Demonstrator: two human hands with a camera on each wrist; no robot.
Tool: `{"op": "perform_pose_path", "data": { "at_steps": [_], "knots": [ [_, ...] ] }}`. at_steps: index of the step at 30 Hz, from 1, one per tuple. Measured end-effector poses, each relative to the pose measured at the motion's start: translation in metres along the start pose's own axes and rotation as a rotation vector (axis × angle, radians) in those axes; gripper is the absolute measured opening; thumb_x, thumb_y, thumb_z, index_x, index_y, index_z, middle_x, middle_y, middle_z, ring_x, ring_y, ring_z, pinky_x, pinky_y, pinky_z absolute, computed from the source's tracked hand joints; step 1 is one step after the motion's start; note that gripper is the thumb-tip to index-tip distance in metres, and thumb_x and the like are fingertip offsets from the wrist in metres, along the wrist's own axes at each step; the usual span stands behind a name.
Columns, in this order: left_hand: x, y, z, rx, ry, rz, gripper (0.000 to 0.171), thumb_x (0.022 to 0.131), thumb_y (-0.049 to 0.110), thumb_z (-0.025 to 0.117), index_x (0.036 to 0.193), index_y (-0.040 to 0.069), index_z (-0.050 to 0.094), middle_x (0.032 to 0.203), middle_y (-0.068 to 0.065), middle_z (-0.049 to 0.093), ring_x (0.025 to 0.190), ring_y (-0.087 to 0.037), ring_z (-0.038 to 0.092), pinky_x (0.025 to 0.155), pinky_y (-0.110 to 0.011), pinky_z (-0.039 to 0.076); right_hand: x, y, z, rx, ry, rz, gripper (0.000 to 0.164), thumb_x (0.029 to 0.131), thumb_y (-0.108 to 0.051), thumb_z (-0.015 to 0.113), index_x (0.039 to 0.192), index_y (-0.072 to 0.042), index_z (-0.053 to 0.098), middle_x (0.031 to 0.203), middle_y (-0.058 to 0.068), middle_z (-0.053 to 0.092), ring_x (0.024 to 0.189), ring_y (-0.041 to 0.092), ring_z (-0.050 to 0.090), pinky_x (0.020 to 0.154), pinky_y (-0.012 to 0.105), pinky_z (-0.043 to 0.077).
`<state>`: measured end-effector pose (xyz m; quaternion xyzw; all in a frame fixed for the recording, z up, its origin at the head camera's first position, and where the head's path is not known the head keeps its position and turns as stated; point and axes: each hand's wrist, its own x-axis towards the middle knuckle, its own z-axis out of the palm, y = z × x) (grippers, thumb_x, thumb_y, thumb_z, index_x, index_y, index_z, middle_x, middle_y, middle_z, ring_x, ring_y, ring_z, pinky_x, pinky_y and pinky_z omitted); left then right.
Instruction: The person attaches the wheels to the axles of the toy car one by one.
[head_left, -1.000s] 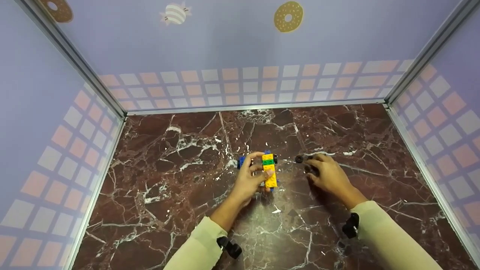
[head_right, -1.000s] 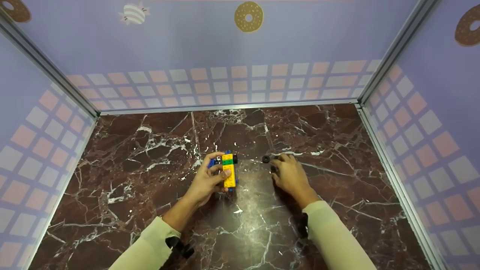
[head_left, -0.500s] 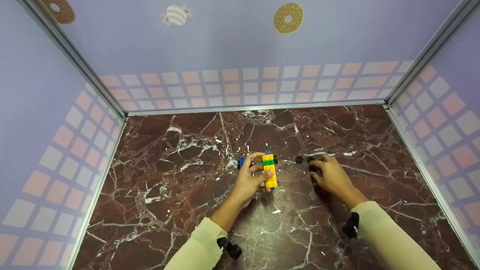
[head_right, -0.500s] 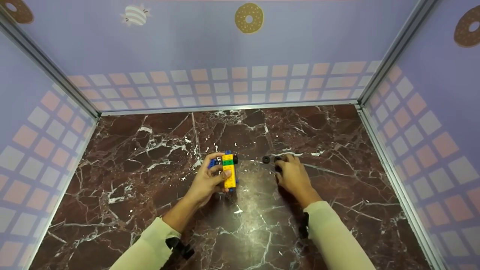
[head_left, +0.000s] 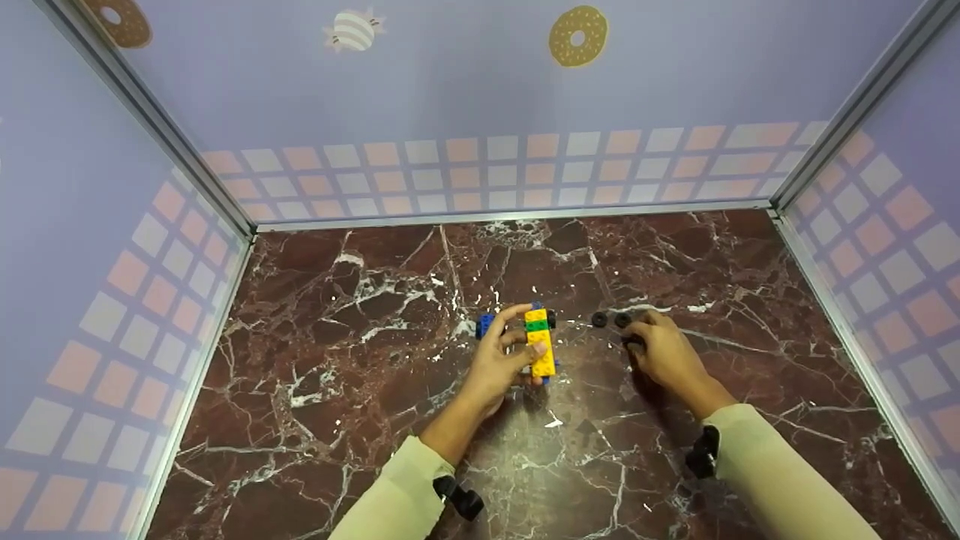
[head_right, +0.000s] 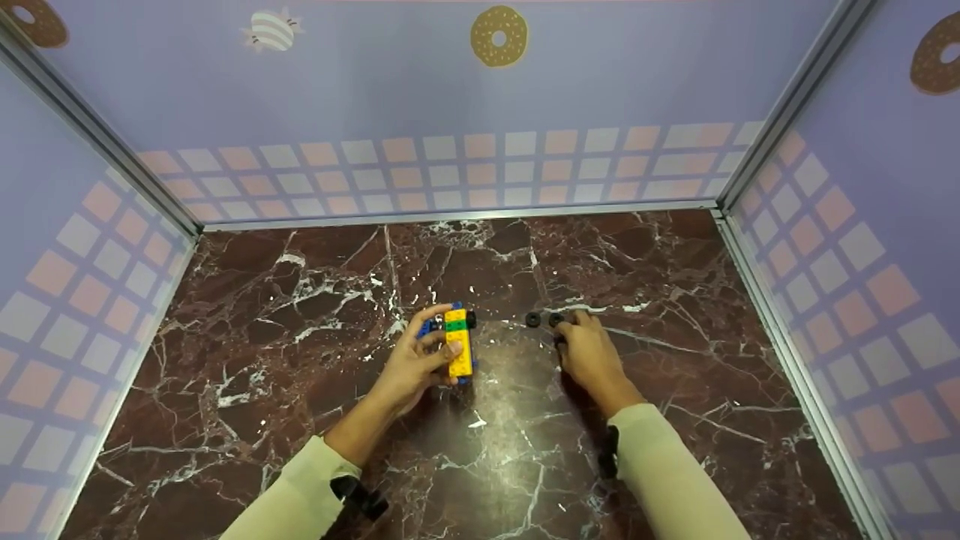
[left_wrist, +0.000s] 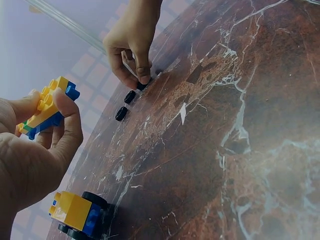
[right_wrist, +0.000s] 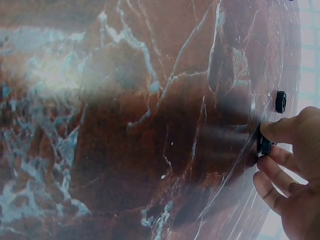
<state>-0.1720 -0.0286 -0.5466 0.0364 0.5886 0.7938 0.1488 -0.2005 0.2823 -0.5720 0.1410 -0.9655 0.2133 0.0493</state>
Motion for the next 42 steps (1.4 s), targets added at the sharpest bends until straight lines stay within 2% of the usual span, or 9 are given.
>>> {"op": "perform_pose_path", "data": {
  "at_steps": [6, 13, 18, 24, 27, 33, 39, 42],
  "knots": [
    [0.0, 0.0, 0.0, -0.016, -0.001, -0.013, 0.074, 0.098, -0.002, 0.08, 0.162, 0.018, 0.049, 0.122, -0.014, 0.069, 0.088, -0.025, 0.075, 0.062, -0.031, 0.068, -0.001, -0.001, 0.0, 0.013, 0.015, -0.009, 0.019, 0.094, 0.003, 0.077, 0.112, -0.003, 0.08, 0.109, 0.017, 0.065, 0.113, 0.05, 0.067, 0.097, 0.067, 0.059],
    [-0.001, 0.0, -0.001, -0.048, -0.025, -0.032, 0.079, 0.096, -0.004, 0.08, 0.164, 0.017, 0.046, 0.119, -0.01, 0.068, 0.091, -0.023, 0.074, 0.062, -0.028, 0.068, 0.0, -0.007, -0.001, 0.04, 0.064, -0.071, 0.02, 0.095, 0.0, 0.081, 0.114, -0.004, 0.079, 0.114, 0.017, 0.069, 0.106, 0.043, 0.07, 0.092, 0.061, 0.062],
    [0.0, -0.002, -0.001, -0.059, -0.031, -0.053, 0.084, 0.095, -0.006, 0.081, 0.166, 0.018, 0.044, 0.12, -0.008, 0.068, 0.09, -0.023, 0.074, 0.062, -0.027, 0.068, 0.002, -0.016, -0.003, 0.098, 0.121, -0.137, 0.021, 0.093, 0.002, 0.084, 0.112, -0.004, 0.08, 0.111, 0.014, 0.07, 0.095, 0.035, 0.072, 0.081, 0.052, 0.063],
    [0.0, -0.002, 0.0, -0.057, -0.022, -0.065, 0.083, 0.095, -0.005, 0.081, 0.166, 0.018, 0.045, 0.12, -0.01, 0.066, 0.089, -0.024, 0.075, 0.062, -0.027, 0.068, 0.005, -0.029, -0.003, 0.248, 0.196, -0.237, 0.024, 0.087, 0.006, 0.089, 0.108, -0.005, 0.081, 0.103, 0.012, 0.072, 0.087, 0.023, 0.068, 0.073, 0.034, 0.059],
    [0.001, -0.003, 0.0, -0.062, -0.024, -0.07, 0.081, 0.095, -0.004, 0.082, 0.165, 0.019, 0.046, 0.12, -0.011, 0.066, 0.09, -0.024, 0.075, 0.063, -0.027, 0.068, 0.005, -0.036, -0.006, 0.301, 0.2, -0.253, 0.027, 0.086, 0.008, 0.089, 0.109, -0.004, 0.081, 0.101, 0.012, 0.071, 0.084, 0.022, 0.066, 0.071, 0.032, 0.058],
    [0.001, -0.003, 0.0, -0.083, -0.02, -0.081, 0.08, 0.096, -0.005, 0.081, 0.164, 0.022, 0.047, 0.118, -0.008, 0.067, 0.09, -0.024, 0.076, 0.063, -0.028, 0.068, 0.008, -0.046, -0.008, 0.378, 0.191, -0.276, 0.029, 0.085, 0.01, 0.089, 0.111, -0.002, 0.081, 0.102, 0.013, 0.073, 0.082, 0.025, 0.069, 0.071, 0.037, 0.067],
    [0.001, -0.002, 0.0, -0.104, -0.018, -0.085, 0.081, 0.096, -0.005, 0.08, 0.165, 0.02, 0.046, 0.118, -0.008, 0.066, 0.089, -0.024, 0.075, 0.063, -0.028, 0.068, 0.006, -0.056, -0.008, 0.468, 0.142, -0.28, 0.034, 0.084, 0.01, 0.09, 0.114, -0.004, 0.082, 0.107, 0.012, 0.074, 0.084, 0.022, 0.074, 0.072, 0.034, 0.069],
    [0.001, -0.002, -0.001, -0.11, -0.023, -0.091, 0.084, 0.095, -0.006, 0.08, 0.166, 0.019, 0.044, 0.121, -0.009, 0.065, 0.09, -0.025, 0.075, 0.064, -0.028, 0.068, 0.004, -0.061, -0.008, 0.51, 0.104, -0.278, 0.036, 0.085, 0.01, 0.09, 0.116, -0.005, 0.082, 0.109, 0.012, 0.073, 0.088, 0.024, 0.076, 0.077, 0.036, 0.071]
  ]
}}
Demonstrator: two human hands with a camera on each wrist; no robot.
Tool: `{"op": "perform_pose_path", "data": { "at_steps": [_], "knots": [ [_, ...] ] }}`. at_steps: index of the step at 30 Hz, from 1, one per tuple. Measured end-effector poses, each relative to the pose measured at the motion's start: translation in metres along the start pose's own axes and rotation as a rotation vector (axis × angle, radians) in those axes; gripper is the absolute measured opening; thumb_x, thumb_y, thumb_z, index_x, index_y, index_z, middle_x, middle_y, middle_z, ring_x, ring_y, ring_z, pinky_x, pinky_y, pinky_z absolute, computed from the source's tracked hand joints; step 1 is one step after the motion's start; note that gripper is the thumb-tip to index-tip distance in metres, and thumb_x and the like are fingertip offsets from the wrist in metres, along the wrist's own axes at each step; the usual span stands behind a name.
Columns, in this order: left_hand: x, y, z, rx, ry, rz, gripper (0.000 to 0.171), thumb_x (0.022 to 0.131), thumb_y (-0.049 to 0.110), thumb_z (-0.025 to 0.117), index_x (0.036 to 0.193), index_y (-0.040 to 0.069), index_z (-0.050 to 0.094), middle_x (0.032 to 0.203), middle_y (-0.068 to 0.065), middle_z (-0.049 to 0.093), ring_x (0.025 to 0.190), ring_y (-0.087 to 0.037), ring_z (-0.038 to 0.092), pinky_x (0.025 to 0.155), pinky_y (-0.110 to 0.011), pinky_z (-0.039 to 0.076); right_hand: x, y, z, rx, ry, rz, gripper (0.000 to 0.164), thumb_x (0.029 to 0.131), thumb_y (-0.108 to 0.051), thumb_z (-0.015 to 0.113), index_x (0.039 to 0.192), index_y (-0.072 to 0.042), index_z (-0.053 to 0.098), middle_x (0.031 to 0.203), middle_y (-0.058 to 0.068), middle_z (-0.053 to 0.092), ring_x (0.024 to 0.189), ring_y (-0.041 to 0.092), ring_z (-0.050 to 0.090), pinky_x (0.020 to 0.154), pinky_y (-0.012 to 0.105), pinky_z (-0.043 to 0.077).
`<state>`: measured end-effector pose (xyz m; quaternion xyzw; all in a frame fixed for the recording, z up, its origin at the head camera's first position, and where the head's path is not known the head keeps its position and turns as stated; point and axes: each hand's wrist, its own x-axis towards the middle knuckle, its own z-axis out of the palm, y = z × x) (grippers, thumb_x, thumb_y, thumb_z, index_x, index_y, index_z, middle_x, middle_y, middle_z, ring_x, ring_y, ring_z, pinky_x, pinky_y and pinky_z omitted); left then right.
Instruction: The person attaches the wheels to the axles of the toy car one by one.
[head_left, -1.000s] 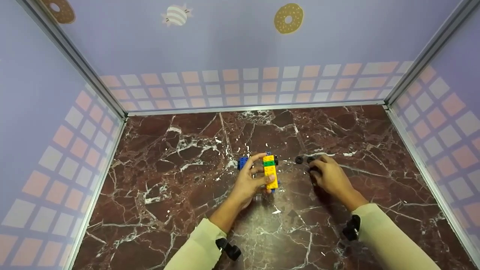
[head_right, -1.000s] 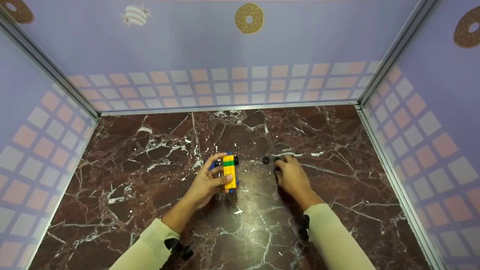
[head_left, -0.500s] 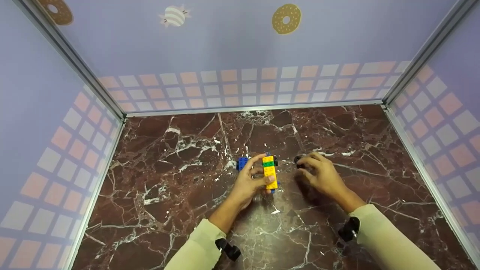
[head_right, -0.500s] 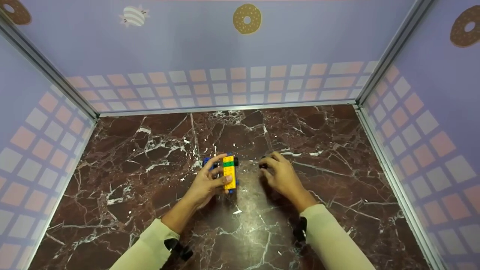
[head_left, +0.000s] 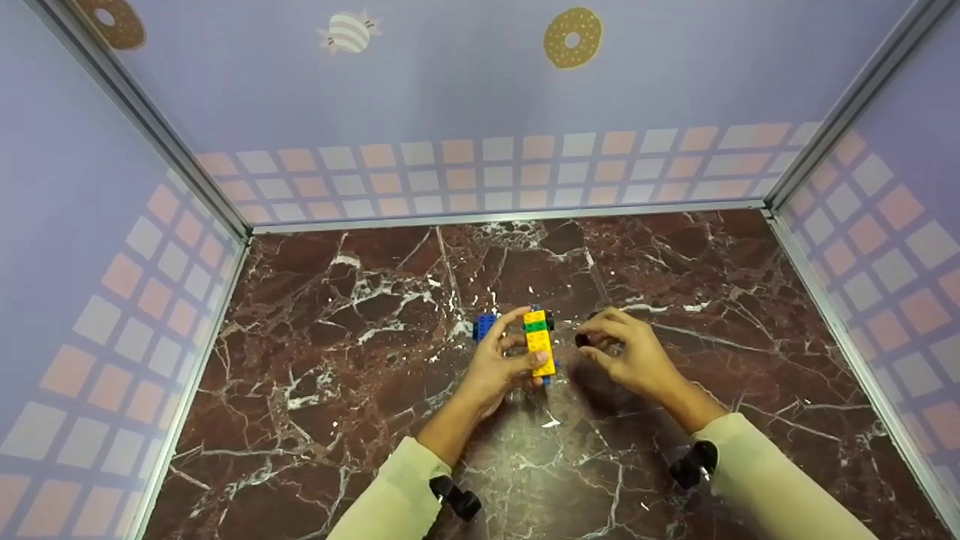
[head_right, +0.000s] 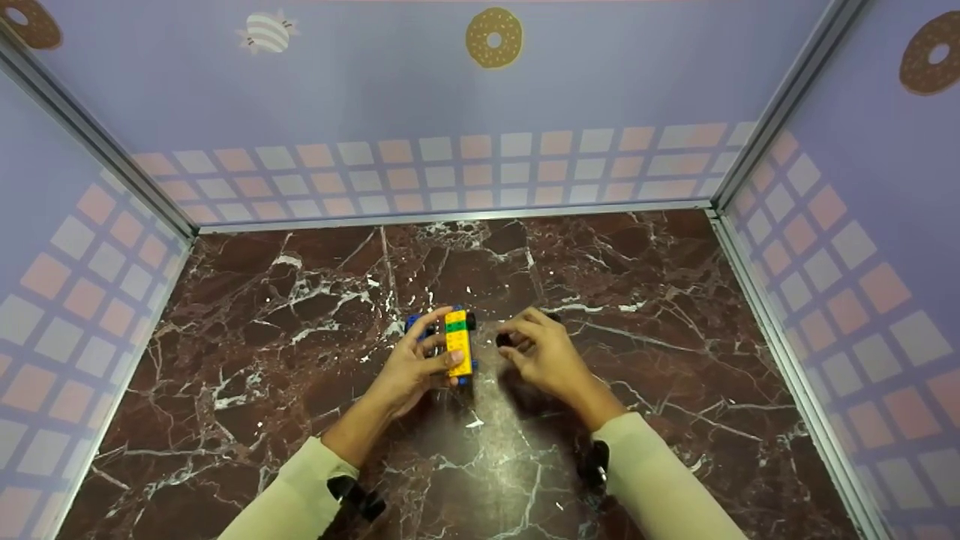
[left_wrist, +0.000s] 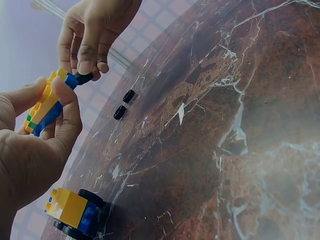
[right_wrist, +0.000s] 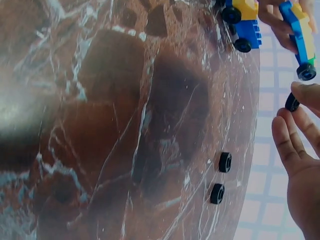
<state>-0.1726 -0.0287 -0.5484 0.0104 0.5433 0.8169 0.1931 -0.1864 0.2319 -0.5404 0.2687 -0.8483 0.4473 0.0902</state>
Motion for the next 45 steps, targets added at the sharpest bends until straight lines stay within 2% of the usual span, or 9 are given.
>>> {"op": "perform_pose_path", "data": {
  "at_steps": [6, 14, 21, 25, 31, 39, 45],
  "knots": [
    [-0.001, 0.0, -0.002, -0.011, -0.011, -0.012, 0.089, 0.094, -0.009, 0.08, 0.168, 0.02, 0.041, 0.126, -0.012, 0.064, 0.092, -0.026, 0.075, 0.066, -0.029, 0.069, -0.001, -0.006, 0.003, 0.042, -0.06, 0.004, 0.036, 0.086, 0.011, 0.088, 0.118, -0.004, 0.082, 0.11, 0.012, 0.072, 0.092, 0.028, 0.077, 0.083, 0.04, 0.072],
    [0.0, 0.0, -0.001, -0.001, -0.007, 0.012, 0.089, 0.094, -0.01, 0.08, 0.168, 0.019, 0.041, 0.127, -0.013, 0.064, 0.091, -0.026, 0.075, 0.066, -0.029, 0.069, -0.001, -0.011, 0.006, 0.112, -0.097, -0.004, 0.032, 0.086, 0.012, 0.086, 0.117, 0.003, 0.08, 0.107, 0.017, 0.072, 0.091, 0.031, 0.077, 0.085, 0.036, 0.071],
    [0.0, -0.001, -0.002, 0.007, -0.001, 0.021, 0.088, 0.095, -0.008, 0.08, 0.168, 0.019, 0.041, 0.128, -0.014, 0.065, 0.093, -0.025, 0.075, 0.068, -0.03, 0.07, -0.001, -0.015, 0.008, 0.175, -0.149, 0.061, 0.029, 0.089, 0.009, 0.086, 0.117, 0.006, 0.078, 0.11, 0.022, 0.075, 0.095, 0.032, 0.079, 0.088, 0.03, 0.071],
    [0.0, -0.001, -0.002, 0.015, 0.002, 0.029, 0.087, 0.096, -0.007, 0.081, 0.168, 0.019, 0.041, 0.126, -0.013, 0.065, 0.091, -0.024, 0.075, 0.068, -0.03, 0.07, -0.002, -0.015, 0.009, 0.215, -0.166, 0.063, 0.029, 0.089, 0.011, 0.084, 0.118, 0.008, 0.078, 0.114, 0.025, 0.076, 0.097, 0.037, 0.08, 0.09, 0.031, 0.07],
    [-0.001, -0.001, -0.001, 0.01, -0.004, 0.04, 0.087, 0.095, -0.009, 0.08, 0.168, 0.019, 0.041, 0.124, -0.012, 0.067, 0.091, -0.023, 0.075, 0.067, -0.03, 0.07, -0.002, -0.018, 0.011, 0.255, -0.191, 0.088, 0.028, 0.093, 0.006, 0.083, 0.12, 0.009, 0.078, 0.115, 0.025, 0.077, 0.1, 0.035, 0.08, 0.092, 0.028, 0.069],
    [-0.001, -0.003, 0.002, 0.001, 0.008, 0.045, 0.088, 0.093, -0.011, 0.08, 0.167, 0.019, 0.043, 0.12, -0.011, 0.068, 0.092, -0.022, 0.075, 0.066, -0.03, 0.07, -0.002, -0.021, 0.011, 0.256, -0.195, 0.101, 0.027, 0.094, 0.005, 0.083, 0.12, 0.011, 0.077, 0.115, 0.027, 0.076, 0.1, 0.033, 0.079, 0.092, 0.027, 0.069],
    [-0.001, -0.006, 0.002, -0.005, 0.022, 0.06, 0.088, 0.092, -0.012, 0.081, 0.166, 0.017, 0.043, 0.119, -0.011, 0.068, 0.09, -0.023, 0.076, 0.064, -0.03, 0.069, -0.001, -0.022, 0.011, 0.232, -0.197, 0.113, 0.026, 0.094, 0.005, 0.083, 0.119, 0.01, 0.078, 0.113, 0.024, 0.077, 0.097, 0.033, 0.079, 0.089, 0.026, 0.069]
  ]
}}
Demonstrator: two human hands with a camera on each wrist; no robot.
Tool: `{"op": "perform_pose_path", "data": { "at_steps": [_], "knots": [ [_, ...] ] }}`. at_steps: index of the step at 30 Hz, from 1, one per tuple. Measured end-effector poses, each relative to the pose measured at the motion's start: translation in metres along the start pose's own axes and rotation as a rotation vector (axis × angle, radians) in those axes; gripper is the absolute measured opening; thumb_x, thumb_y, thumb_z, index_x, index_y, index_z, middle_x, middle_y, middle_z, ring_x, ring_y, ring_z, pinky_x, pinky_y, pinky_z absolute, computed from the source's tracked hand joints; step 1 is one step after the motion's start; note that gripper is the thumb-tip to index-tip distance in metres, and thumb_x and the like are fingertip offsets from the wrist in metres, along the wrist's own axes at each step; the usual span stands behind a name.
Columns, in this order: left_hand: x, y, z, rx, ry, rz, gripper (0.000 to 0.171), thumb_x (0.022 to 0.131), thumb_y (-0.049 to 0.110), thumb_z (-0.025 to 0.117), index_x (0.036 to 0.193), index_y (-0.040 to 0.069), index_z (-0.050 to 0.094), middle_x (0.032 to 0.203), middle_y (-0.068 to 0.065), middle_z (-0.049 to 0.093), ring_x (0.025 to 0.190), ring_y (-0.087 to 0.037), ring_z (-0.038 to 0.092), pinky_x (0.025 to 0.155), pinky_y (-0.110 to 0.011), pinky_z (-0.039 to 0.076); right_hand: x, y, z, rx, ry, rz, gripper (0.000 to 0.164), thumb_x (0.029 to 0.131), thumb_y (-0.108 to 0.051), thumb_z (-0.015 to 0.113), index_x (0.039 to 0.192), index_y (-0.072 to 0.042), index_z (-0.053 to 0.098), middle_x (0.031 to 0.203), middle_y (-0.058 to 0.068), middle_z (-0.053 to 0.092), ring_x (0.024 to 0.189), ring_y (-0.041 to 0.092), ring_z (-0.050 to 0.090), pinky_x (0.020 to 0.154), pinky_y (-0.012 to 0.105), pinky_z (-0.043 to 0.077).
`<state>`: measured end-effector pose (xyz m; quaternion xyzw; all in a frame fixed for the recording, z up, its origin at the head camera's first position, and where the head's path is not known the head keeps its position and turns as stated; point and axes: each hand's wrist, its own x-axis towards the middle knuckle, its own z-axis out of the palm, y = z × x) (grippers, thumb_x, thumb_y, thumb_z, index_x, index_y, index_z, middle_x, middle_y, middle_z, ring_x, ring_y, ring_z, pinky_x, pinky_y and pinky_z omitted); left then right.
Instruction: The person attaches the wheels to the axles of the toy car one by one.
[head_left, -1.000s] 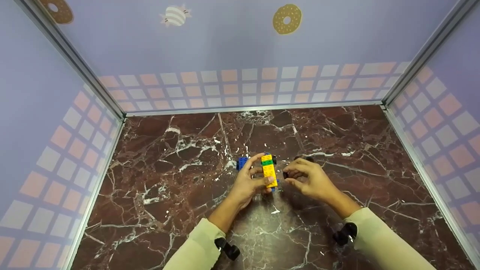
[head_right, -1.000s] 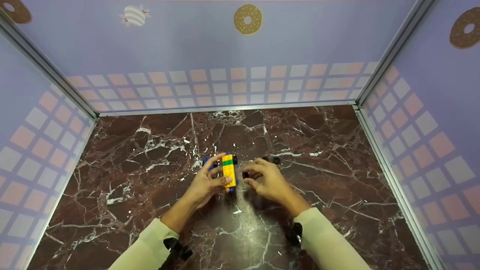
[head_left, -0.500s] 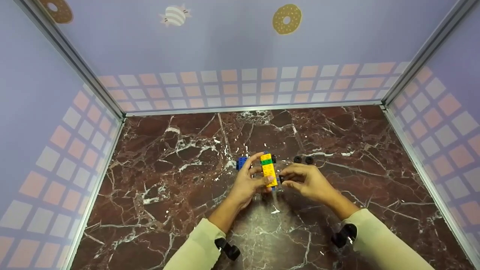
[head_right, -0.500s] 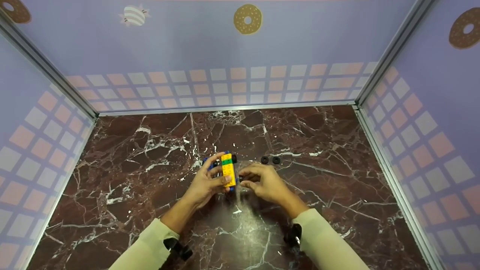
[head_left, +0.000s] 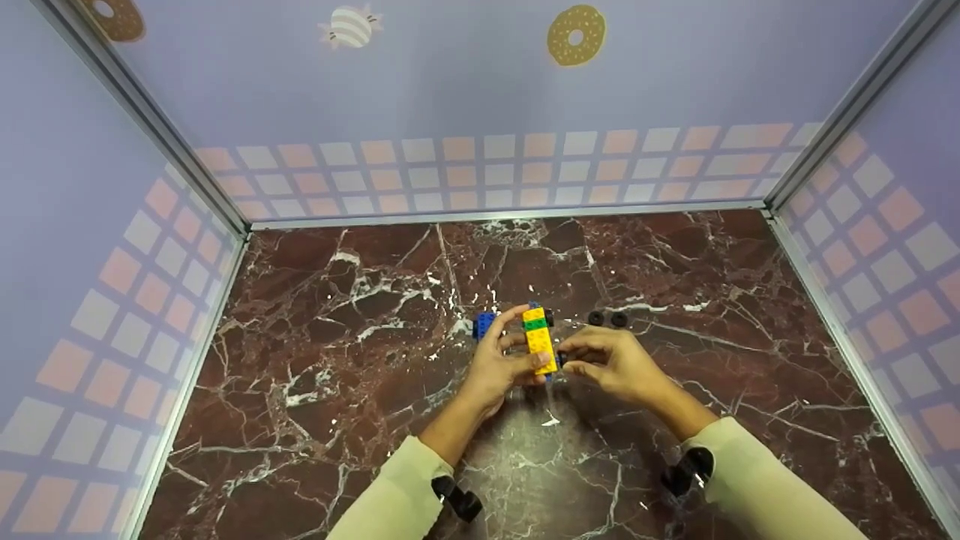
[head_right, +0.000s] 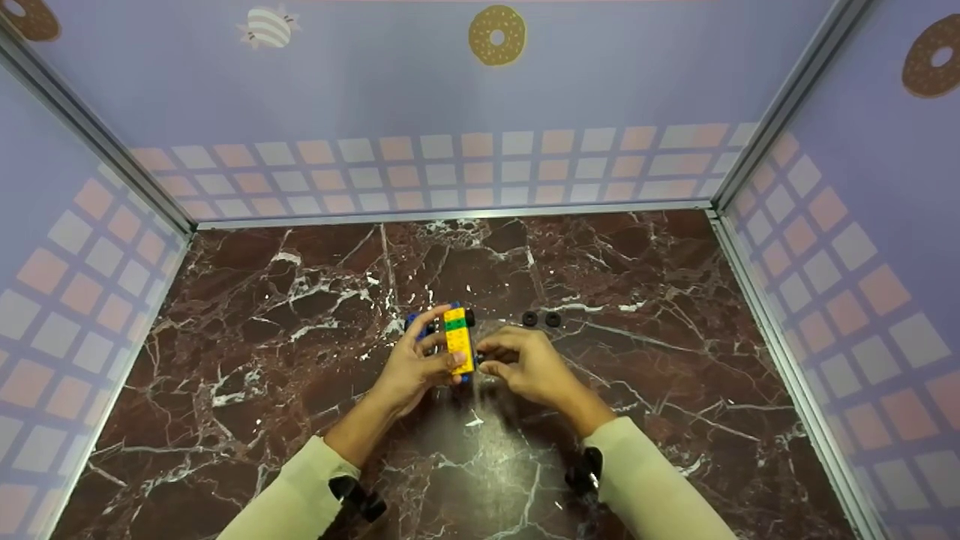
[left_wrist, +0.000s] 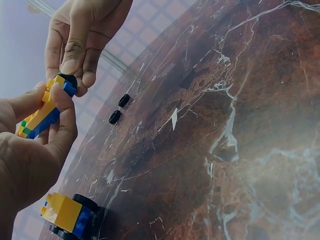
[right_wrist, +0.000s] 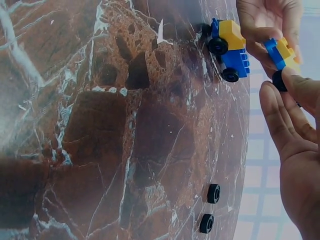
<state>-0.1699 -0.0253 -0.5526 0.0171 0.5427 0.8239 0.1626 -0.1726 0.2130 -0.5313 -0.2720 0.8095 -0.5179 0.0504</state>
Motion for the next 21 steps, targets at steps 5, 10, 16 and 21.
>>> {"op": "perform_pose_path", "data": {
  "at_steps": [5, 10, 16, 21],
  "knots": [
    [-0.0009, 0.0007, 0.0012, -0.007, 0.012, -0.005, 0.088, 0.092, -0.012, 0.081, 0.166, 0.018, 0.044, 0.118, -0.011, 0.068, 0.09, -0.023, 0.076, 0.065, -0.031, 0.07, 0.0012, -0.0022, 0.0008, -0.016, 0.004, 0.0, 0.025, 0.093, 0.008, 0.083, 0.118, 0.008, 0.08, 0.111, 0.026, 0.076, 0.096, 0.028, 0.079, 0.087, 0.028, 0.07],
    [-0.0012, 0.0021, 0.0028, 0.012, 0.017, 0.013, 0.089, 0.091, -0.011, 0.083, 0.166, 0.019, 0.044, 0.122, -0.013, 0.068, 0.095, -0.024, 0.075, 0.066, -0.032, 0.07, 0.0029, -0.0052, 0.0013, -0.05, 0.01, -0.007, 0.026, 0.093, 0.006, 0.084, 0.118, 0.009, 0.08, 0.11, 0.027, 0.076, 0.095, 0.032, 0.079, 0.087, 0.029, 0.07],
    [-0.0013, 0.0018, 0.0026, 0.076, 0.005, 0.066, 0.087, 0.088, -0.011, 0.085, 0.162, 0.018, 0.049, 0.122, -0.014, 0.068, 0.095, -0.023, 0.075, 0.065, -0.034, 0.07, 0.0024, -0.0047, 0.004, -0.138, 0.025, -0.052, 0.026, 0.091, 0.001, 0.088, 0.116, 0.003, 0.082, 0.105, 0.021, 0.078, 0.09, 0.027, 0.079, 0.082, 0.029, 0.07],
    [-0.0019, 0.0016, 0.0024, 0.108, -0.012, 0.095, 0.087, 0.088, -0.013, 0.085, 0.162, 0.016, 0.049, 0.121, -0.015, 0.067, 0.093, -0.021, 0.074, 0.065, -0.035, 0.07, 0.0016, -0.0047, 0.0066, -0.206, 0.04, -0.093, 0.027, 0.089, 0.0, 0.09, 0.115, -0.002, 0.084, 0.103, 0.016, 0.08, 0.089, 0.025, 0.078, 0.08, 0.032, 0.07]
  ]
}}
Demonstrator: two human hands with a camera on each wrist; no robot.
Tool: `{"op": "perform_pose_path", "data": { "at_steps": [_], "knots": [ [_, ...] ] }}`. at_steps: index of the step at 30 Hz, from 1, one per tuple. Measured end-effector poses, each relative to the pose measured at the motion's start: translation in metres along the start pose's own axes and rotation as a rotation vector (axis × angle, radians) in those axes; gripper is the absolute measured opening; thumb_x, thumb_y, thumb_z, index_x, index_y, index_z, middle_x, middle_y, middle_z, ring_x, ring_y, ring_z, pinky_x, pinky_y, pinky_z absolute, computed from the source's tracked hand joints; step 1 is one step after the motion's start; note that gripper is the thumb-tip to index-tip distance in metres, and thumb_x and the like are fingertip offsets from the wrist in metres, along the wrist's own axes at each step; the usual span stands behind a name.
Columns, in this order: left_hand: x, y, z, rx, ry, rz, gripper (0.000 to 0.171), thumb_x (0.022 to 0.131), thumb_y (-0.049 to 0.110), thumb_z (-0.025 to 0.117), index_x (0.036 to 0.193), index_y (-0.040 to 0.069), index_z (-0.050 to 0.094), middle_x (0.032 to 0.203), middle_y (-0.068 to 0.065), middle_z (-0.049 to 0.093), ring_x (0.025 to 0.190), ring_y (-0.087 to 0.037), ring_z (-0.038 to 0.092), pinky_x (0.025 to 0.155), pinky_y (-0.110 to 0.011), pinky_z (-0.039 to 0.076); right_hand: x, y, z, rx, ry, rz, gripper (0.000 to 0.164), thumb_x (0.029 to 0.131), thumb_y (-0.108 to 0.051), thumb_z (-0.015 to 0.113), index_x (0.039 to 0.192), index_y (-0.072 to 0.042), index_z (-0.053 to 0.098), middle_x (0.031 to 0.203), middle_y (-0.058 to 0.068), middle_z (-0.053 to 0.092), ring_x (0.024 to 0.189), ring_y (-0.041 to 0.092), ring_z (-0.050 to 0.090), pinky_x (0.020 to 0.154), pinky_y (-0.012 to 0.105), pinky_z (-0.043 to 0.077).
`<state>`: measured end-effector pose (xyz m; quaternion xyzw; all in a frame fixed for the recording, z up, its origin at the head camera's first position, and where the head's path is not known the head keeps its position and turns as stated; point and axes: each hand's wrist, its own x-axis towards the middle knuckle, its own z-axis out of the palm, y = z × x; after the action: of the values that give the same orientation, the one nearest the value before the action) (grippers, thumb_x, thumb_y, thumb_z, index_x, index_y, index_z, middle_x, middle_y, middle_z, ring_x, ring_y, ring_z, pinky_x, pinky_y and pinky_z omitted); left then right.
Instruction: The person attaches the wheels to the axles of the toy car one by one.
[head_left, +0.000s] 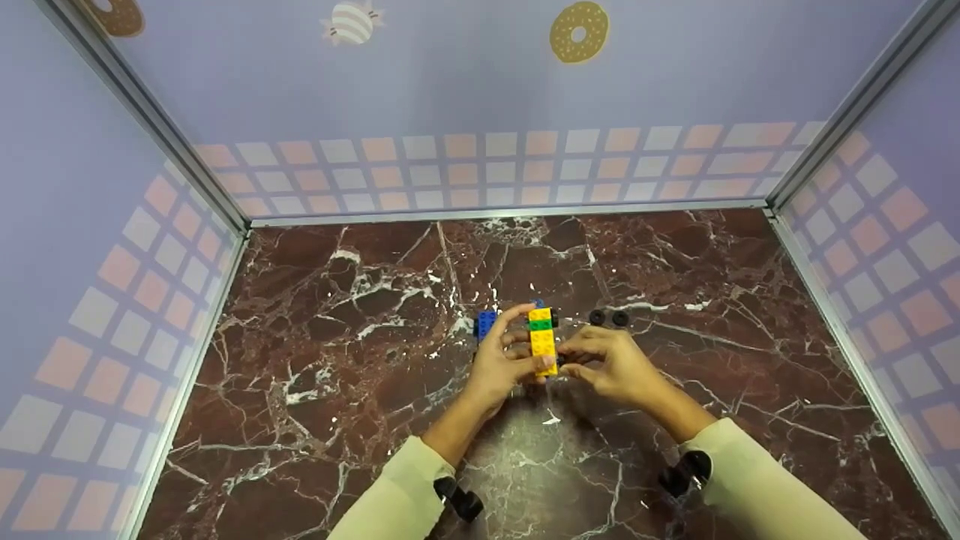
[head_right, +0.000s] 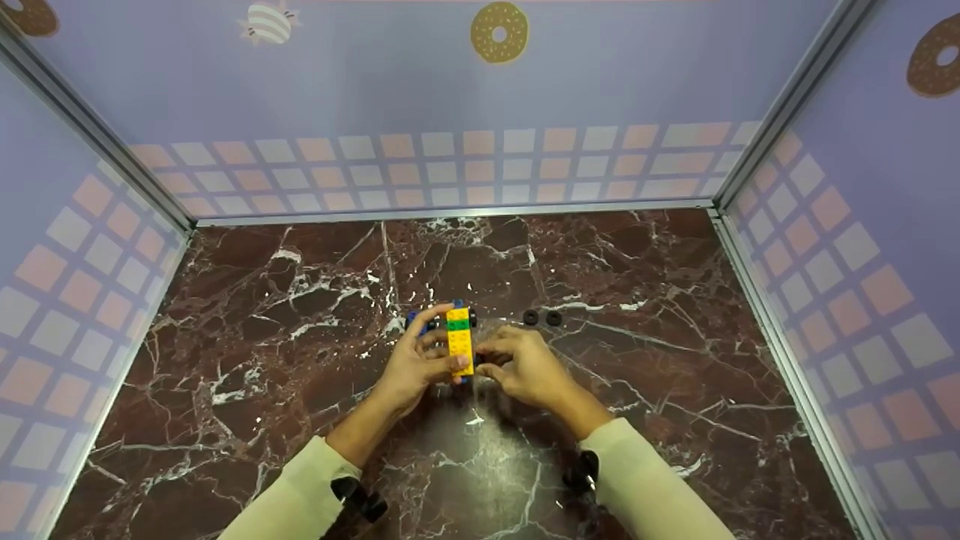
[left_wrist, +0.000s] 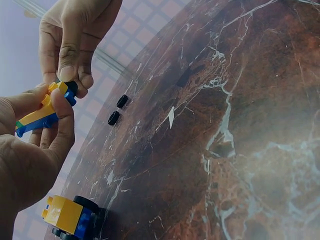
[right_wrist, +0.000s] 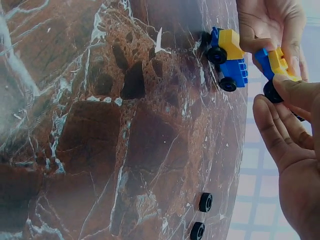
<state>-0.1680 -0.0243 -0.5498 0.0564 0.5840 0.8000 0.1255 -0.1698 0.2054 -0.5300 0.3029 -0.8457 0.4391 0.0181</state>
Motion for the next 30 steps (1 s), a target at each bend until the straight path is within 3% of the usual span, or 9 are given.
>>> {"op": "perform_pose_path", "data": {
  "at_steps": [6, 15, 24, 30],
  "knots": [
    [0.0008, -0.0002, -0.0003, -0.017, 0.013, -0.006, 0.087, 0.087, -0.013, 0.085, 0.161, 0.018, 0.05, 0.12, -0.016, 0.067, 0.093, -0.023, 0.075, 0.065, -0.036, 0.071, 0.0012, -0.0035, -0.0008, -0.037, 0.013, -0.029, 0.028, 0.088, 0.0, 0.091, 0.115, -0.002, 0.084, 0.104, 0.01, 0.081, 0.091, 0.025, 0.078, 0.082, 0.034, 0.071],
    [0.0008, -0.0008, -0.0012, -0.074, 0.012, -0.018, 0.086, 0.089, -0.014, 0.083, 0.162, 0.016, 0.048, 0.116, -0.013, 0.069, 0.095, -0.024, 0.074, 0.063, -0.031, 0.068, 0.002, -0.0037, -0.0005, -0.04, 0.023, -0.074, 0.029, 0.087, 0.002, 0.09, 0.115, 0.0, 0.084, 0.105, 0.011, 0.08, 0.09, 0.027, 0.079, 0.08, 0.037, 0.071],
    [0.0001, -0.001, -0.0004, -0.079, 0.02, -0.046, 0.086, 0.089, -0.012, 0.083, 0.162, 0.017, 0.047, 0.117, -0.014, 0.069, 0.093, -0.025, 0.073, 0.063, -0.03, 0.068, 0.0028, 0.0001, 0.002, -0.106, 0.051, -0.199, 0.03, 0.083, 0.009, 0.091, 0.112, 0.002, 0.084, 0.104, 0.014, 0.079, 0.086, 0.027, 0.078, 0.075, 0.039, 0.071],
    [-0.0001, -0.0011, -0.0004, -0.095, 0.024, -0.065, 0.086, 0.09, -0.011, 0.083, 0.162, 0.021, 0.047, 0.117, -0.012, 0.067, 0.096, -0.025, 0.072, 0.063, -0.029, 0.068, 0.0025, -0.0008, 0.0014, -0.073, 0.048, -0.163, 0.03, 0.084, 0.007, 0.09, 0.113, 0.002, 0.084, 0.103, 0.014, 0.079, 0.085, 0.027, 0.078, 0.074, 0.037, 0.071]
  ]
}}
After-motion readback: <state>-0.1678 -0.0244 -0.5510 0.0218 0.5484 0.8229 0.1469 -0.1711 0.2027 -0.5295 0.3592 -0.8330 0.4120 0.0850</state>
